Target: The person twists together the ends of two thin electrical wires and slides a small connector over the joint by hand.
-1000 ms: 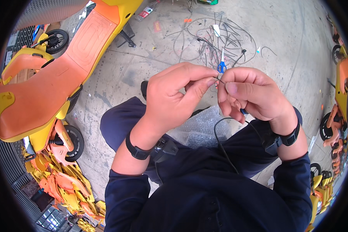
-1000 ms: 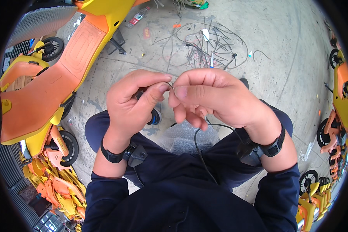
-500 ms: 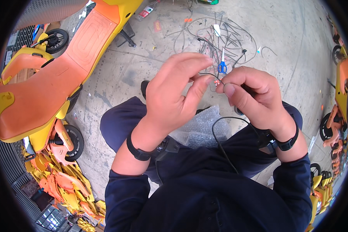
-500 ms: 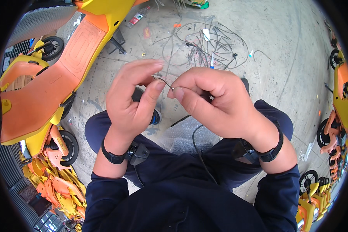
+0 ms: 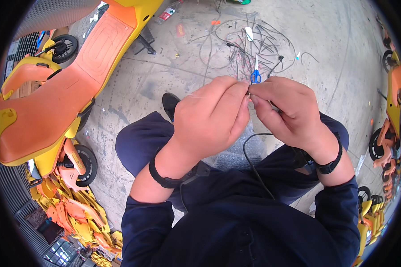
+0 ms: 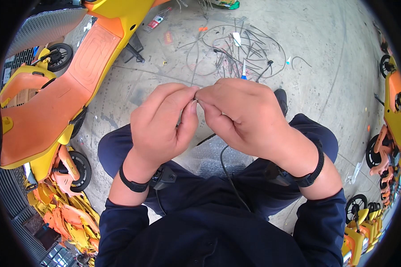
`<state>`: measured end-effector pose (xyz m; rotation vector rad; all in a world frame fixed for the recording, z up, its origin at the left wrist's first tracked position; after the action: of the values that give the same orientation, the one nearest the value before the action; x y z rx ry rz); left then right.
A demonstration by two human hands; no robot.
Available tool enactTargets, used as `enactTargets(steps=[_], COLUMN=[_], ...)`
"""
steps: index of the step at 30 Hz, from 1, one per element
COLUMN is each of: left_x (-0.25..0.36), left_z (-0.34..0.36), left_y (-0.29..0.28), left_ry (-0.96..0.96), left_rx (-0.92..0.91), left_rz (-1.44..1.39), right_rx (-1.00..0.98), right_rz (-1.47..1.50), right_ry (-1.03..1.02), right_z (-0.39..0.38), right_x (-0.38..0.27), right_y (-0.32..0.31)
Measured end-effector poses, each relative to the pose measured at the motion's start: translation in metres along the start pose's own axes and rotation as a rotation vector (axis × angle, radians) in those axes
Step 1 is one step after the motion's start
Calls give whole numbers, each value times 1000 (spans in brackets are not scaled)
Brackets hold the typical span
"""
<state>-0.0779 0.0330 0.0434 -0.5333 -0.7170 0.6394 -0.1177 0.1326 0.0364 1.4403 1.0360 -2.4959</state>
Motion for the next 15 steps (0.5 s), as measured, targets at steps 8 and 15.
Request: enactTargets(steps=[8, 15], left_x=[0, -10], left_z=[-2, -5], left_y=[3, 2], left_ry=[12, -97], left_rx=[-36, 6], left_rz=[75, 28], right_rx=[-48, -54], right_rz=[-38, 24], right_ry=[18, 77], right_z=[-2, -1], right_x=[1, 4], right_y=[10, 11])
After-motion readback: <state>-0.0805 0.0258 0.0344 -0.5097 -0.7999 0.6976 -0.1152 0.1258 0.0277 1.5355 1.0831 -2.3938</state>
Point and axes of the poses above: each hand's wrist, its own z-axis towards the middle knuckle, its own y-axis out of the palm, x = y × z, the point moved 10 cm from there along z, towards the middle knuckle, and after that the axes turned 7 degrees about y, right-handed, at the moved point
